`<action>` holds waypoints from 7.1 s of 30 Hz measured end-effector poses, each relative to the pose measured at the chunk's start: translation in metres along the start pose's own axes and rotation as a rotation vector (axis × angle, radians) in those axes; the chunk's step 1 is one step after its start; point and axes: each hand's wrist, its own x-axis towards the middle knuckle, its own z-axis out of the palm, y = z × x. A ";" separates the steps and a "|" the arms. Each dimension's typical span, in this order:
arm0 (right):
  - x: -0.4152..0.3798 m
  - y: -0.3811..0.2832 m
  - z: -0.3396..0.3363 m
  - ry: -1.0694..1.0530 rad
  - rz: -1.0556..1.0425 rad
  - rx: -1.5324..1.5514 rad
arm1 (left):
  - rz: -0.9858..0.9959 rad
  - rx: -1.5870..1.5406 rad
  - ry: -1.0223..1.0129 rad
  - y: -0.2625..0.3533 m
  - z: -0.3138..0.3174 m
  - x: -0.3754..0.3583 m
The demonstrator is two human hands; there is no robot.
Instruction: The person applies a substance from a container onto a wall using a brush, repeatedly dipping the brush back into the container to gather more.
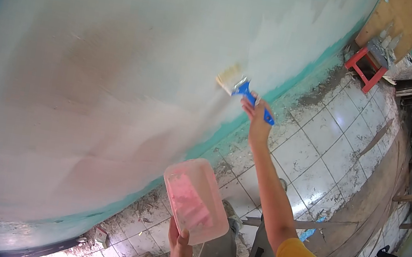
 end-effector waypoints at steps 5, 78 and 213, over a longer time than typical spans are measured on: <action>0.004 0.114 -0.059 0.132 0.135 -0.069 | -0.009 0.010 0.003 -0.003 -0.007 -0.003; -0.016 -0.147 0.107 -0.055 -0.297 0.073 | 0.031 -0.046 -0.068 0.013 0.017 0.008; -0.054 -0.346 -0.031 -0.254 -0.304 -0.843 | 0.151 0.277 -0.141 0.103 0.208 0.000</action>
